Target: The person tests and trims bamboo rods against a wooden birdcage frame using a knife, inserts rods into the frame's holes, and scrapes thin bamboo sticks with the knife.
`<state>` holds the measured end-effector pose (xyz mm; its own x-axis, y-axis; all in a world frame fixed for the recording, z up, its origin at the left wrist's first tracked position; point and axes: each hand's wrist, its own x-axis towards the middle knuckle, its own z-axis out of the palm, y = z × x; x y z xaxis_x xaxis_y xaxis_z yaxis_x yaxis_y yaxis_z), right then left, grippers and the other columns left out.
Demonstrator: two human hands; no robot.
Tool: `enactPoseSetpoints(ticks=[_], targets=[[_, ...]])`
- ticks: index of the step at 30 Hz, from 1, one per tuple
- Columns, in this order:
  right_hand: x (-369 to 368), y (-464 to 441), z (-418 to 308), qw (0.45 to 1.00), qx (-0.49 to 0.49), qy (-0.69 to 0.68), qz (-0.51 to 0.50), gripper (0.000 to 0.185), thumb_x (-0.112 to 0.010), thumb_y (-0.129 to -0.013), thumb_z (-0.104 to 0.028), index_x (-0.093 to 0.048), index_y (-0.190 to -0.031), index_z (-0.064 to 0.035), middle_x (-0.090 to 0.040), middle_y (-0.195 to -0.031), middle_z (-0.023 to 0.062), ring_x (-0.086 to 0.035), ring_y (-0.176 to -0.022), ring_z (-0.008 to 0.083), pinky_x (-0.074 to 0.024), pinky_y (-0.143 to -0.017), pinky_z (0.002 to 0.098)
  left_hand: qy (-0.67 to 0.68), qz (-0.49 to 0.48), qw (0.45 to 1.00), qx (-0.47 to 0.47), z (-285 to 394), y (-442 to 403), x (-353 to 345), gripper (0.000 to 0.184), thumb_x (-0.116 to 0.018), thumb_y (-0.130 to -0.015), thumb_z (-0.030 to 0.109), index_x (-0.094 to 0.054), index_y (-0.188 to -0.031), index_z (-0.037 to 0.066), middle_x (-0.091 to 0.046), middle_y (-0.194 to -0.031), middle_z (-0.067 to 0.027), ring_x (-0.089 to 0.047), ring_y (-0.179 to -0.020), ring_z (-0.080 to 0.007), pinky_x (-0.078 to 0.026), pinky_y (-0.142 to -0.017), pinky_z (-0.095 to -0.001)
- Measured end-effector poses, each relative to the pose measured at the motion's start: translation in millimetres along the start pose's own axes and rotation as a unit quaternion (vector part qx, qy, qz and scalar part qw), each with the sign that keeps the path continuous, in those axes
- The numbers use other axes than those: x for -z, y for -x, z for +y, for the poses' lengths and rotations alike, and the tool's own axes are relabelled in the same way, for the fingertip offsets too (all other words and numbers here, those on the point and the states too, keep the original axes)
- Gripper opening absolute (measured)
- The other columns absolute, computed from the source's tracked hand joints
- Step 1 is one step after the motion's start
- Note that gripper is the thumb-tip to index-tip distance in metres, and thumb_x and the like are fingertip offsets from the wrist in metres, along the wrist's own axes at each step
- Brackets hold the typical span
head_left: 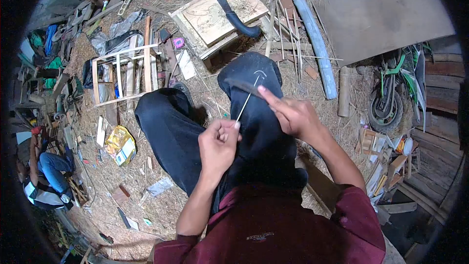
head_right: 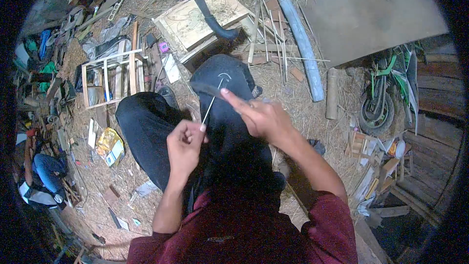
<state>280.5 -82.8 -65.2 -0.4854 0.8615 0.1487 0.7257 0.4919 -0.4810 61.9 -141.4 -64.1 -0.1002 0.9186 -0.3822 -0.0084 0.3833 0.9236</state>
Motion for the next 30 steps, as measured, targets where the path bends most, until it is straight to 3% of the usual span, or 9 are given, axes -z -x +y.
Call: enactPoseSetpoints(ticks=[4, 6, 10, 14, 17, 19, 23, 26, 30], targets=[[5.2, 0.2, -3.4, 0.997, 0.029, 0.037, -0.064, 0.057, -0.057, -0.088, -0.018, -0.046, -0.141, -0.0339, -0.051, -0.057, 0.0116, -0.058, -0.05, 0.0308, -0.0489, -0.047, 0.0433, -0.064, -0.018, 0.997, -0.043, 27.7, -38.1, -26.5, 0.013, -0.065, -0.09, 0.008, -0.063, -0.088, -0.005, -0.065, -0.068, -0.0048, -0.06, -0.059, -0.0076, -0.046, -0.054, -0.0215], [6.9, -2.5, -5.7, 0.999, 0.007, 0.004, -0.05, 0.058, -0.057, -0.088, -0.018, -0.045, -0.142, -0.035, -0.054, -0.06, 0.0122, -0.059, -0.052, 0.0321, -0.0488, -0.048, 0.0438, -0.097, -0.016, 0.994, -0.041, 30.0, -46.9, -29.4, 0.015, -0.065, -0.09, 0.01, -0.063, -0.088, -0.005, -0.065, -0.068, -0.0053, -0.061, -0.059, -0.0089, -0.047, -0.054, -0.0223], [5.3, -1.5, -6.1, 0.999, -0.011, 0.009, -0.041, 0.061, -0.057, -0.088, -0.018, -0.042, -0.143, -0.0352, -0.056, -0.062, 0.0129, -0.06, -0.054, 0.0338, -0.0502, -0.05, 0.0444, 0.006, -0.03, 1.0, -0.005, 16.3, -36.7, -25.3, 0.015, -0.066, -0.09, 0.011, -0.064, -0.087, -0.005, -0.065, -0.068, -0.0041, -0.06, -0.06, -0.0072, -0.046, -0.054, -0.0208], [-0.2, 1.5, 1.5, 0.998, -0.022, 0.04, -0.042, 0.062, -0.058, -0.088, -0.017, -0.04, -0.145, -0.0341, -0.057, -0.064, 0.0134, -0.061, -0.056, 0.0345, -0.0515, -0.052, 0.0451, 0.029, -0.048, 0.998, 0.01, 3.3, -17.4, -13.3, 0.012, -0.065, -0.091, 0.009, -0.063, -0.088, -0.003, -0.064, -0.068, -0.0027, -0.057, -0.059, -0.0048, -0.041, -0.053, -0.0184], [-3.1, -4.1, 4.1, 0.998, -0.045, -0.022, 0.036, 0.063, -0.058, -0.088, -0.016, -0.039, -0.145, -0.0342, -0.057, -0.064, 0.0131, -0.061, -0.056, 0.0339, -0.0519, -0.053, 0.0457, 0.045, -0.061, 0.996, 0.043, -5.4, 3.2, 3.0, 0.01, -0.064, -0.092, 0.007, -0.062, -0.089, -0.002, -0.063, -0.067, -0.0019, -0.056, -0.059, -0.0046, -0.041, -0.053, -0.0184], [-4.3, -3.3, 4.9, 0.998, -0.051, -0.028, 0.028, 0.063, -0.058, -0.087, -0.015, -0.039, -0.145, -0.0341, -0.057, -0.064, 0.0129, -0.062, -0.056, 0.0338, -0.0518, -0.052, 0.0452, 0.047, -0.056, 0.996, 0.057, -8.6, 11.1, 11.1, 0.009, -0.064, -0.091, 0.007, -0.063, -0.089, -0.001, -0.062, -0.067, -0.0019, -0.056, -0.059, -0.005, -0.042, -0.054, -0.0193], [7.2, 1.0, -2.2, 0.998, -0.013, -0.003, -0.062, 0.067, -0.058, -0.085, -0.014, -0.037, -0.145, -0.0355, -0.058, -0.066, 0.0134, -0.063, -0.058, 0.0349, -0.0518, -0.051, 0.0443, 0.062, -0.053, 0.996, 0.024, 2.2, -9.0, -0.9, 0.009, -0.064, -0.091, 0.007, -0.063, -0.087, -0.002, -0.064, -0.069, -0.0038, -0.057, -0.06, -0.0061, -0.042, -0.055, -0.0198], [12.9, -1.8, -6.2, 0.993, -0.001, 0.015, -0.116, 0.071, -0.058, -0.084, -0.014, -0.035, -0.146, -0.0386, -0.058, -0.067, 0.0143, -0.064, -0.06, 0.0356, -0.052, -0.052, 0.0442, -0.011, -0.056, 0.998, 0.021, 27.9, -36.3, -19.6, 0.011, -0.064, -0.09, 0.008, -0.063, -0.086, -0.002, -0.065, -0.069, -0.0042, -0.058, -0.06, -0.0067, -0.043, -0.055, -0.0202], [7.6, -0.9, -2.5, 0.993, -0.03, 0.03, -0.112, 0.073, -0.058, -0.083, -0.014, -0.033, -0.146, -0.0423, -0.059, -0.069, 0.0153, -0.063, -0.06, 0.0367, -0.0524, -0.054, 0.0462, 0.012, -0.077, 0.997, 0.013, 23.7, -42.7, -18.7, 0.014, -0.064, -0.09, 0.009, -0.063, -0.085, -0.004, -0.065, -0.069, -0.0048, -0.059, -0.06, -0.007, -0.044, -0.055, -0.0207]])
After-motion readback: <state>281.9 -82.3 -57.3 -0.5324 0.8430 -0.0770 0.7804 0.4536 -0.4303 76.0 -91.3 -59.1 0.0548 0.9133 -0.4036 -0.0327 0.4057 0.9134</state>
